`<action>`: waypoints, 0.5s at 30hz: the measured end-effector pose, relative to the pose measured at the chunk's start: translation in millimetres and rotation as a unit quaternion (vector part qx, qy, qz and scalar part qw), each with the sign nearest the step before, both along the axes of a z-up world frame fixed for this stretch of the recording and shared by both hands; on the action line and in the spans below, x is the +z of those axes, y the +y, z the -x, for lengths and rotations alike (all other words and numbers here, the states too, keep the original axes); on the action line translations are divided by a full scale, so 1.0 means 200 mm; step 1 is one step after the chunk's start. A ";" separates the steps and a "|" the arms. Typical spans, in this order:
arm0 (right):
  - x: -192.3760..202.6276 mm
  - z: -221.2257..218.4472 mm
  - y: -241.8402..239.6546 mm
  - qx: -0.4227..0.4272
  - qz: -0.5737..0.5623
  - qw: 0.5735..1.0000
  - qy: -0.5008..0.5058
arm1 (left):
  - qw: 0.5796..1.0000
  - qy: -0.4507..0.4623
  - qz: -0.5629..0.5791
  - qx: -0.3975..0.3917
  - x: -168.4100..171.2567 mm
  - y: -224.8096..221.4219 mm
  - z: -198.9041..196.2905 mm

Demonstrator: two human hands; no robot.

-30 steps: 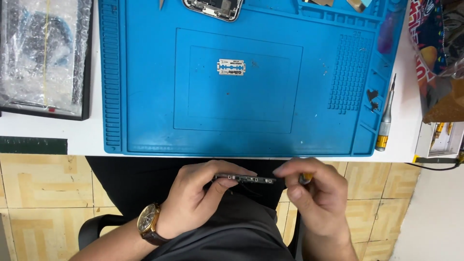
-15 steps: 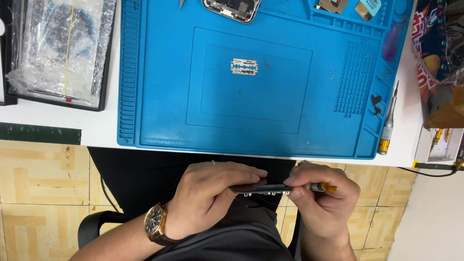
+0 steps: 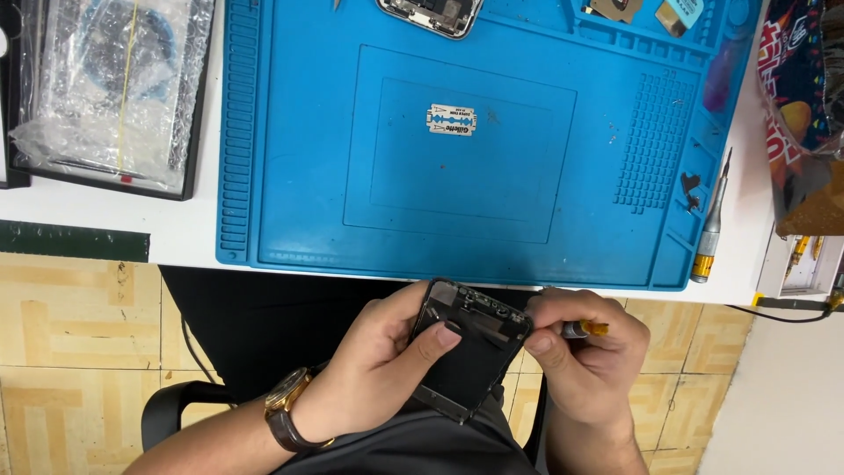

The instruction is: Removing and installing internal screws and components during a smartphone repair process.

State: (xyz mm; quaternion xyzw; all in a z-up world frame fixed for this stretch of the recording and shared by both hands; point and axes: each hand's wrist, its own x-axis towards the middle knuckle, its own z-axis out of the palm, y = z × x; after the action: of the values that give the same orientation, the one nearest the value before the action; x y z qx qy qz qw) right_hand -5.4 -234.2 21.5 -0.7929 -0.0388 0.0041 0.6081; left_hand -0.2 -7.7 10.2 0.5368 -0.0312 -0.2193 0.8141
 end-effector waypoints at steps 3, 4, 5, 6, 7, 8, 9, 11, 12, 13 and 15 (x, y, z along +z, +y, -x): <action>-0.01 0.00 0.00 -0.016 0.010 1.000 0.005 | 0.999 0.024 0.021 -0.005 0.02 0.00 -0.01; -0.02 0.01 -0.01 -0.016 0.010 1.000 0.006 | 0.999 0.024 0.021 -0.005 0.02 0.00 -0.01; -0.02 0.01 -0.01 -0.023 0.029 0.999 0.005 | 1.000 0.019 0.013 -0.004 0.02 0.00 -0.01; -0.03 0.01 -0.02 -0.030 0.049 0.998 0.004 | 1.000 0.015 0.005 -0.003 0.02 0.00 -0.01; -0.03 0.01 -0.02 -0.030 0.049 0.998 0.004 | 1.000 0.014 0.006 -0.003 0.01 0.00 -0.01; -0.03 0.01 -0.02 -0.029 0.046 0.999 0.005 | 1.000 0.013 -0.012 0.005 0.01 0.00 -0.01; -0.04 0.00 -0.02 -0.026 0.043 0.999 0.005 | 0.999 0.012 -0.030 0.013 0.01 0.00 0.00; -0.04 0.00 -0.03 -0.027 0.044 0.999 0.013 | 0.998 0.013 -0.054 0.013 0.03 0.01 -0.01; -0.05 0.00 -0.03 -0.029 0.046 0.998 0.021 | 0.997 0.014 -0.077 0.013 0.04 0.01 -0.01; -0.05 0.00 -0.03 -0.028 0.046 0.998 0.021 | 0.997 0.014 -0.077 0.013 0.05 0.02 -0.01; -0.07 0.00 -0.04 -0.021 0.039 0.999 0.022 | 0.992 -0.025 -0.127 0.008 0.06 0.03 -0.02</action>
State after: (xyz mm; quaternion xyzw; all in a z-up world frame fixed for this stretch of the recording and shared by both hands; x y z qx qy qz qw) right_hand -6.0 -241.6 8.3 -0.8162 -0.0087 0.0110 0.5775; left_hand 3.5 -2.4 22.9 0.6414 -0.0193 -0.2013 0.7401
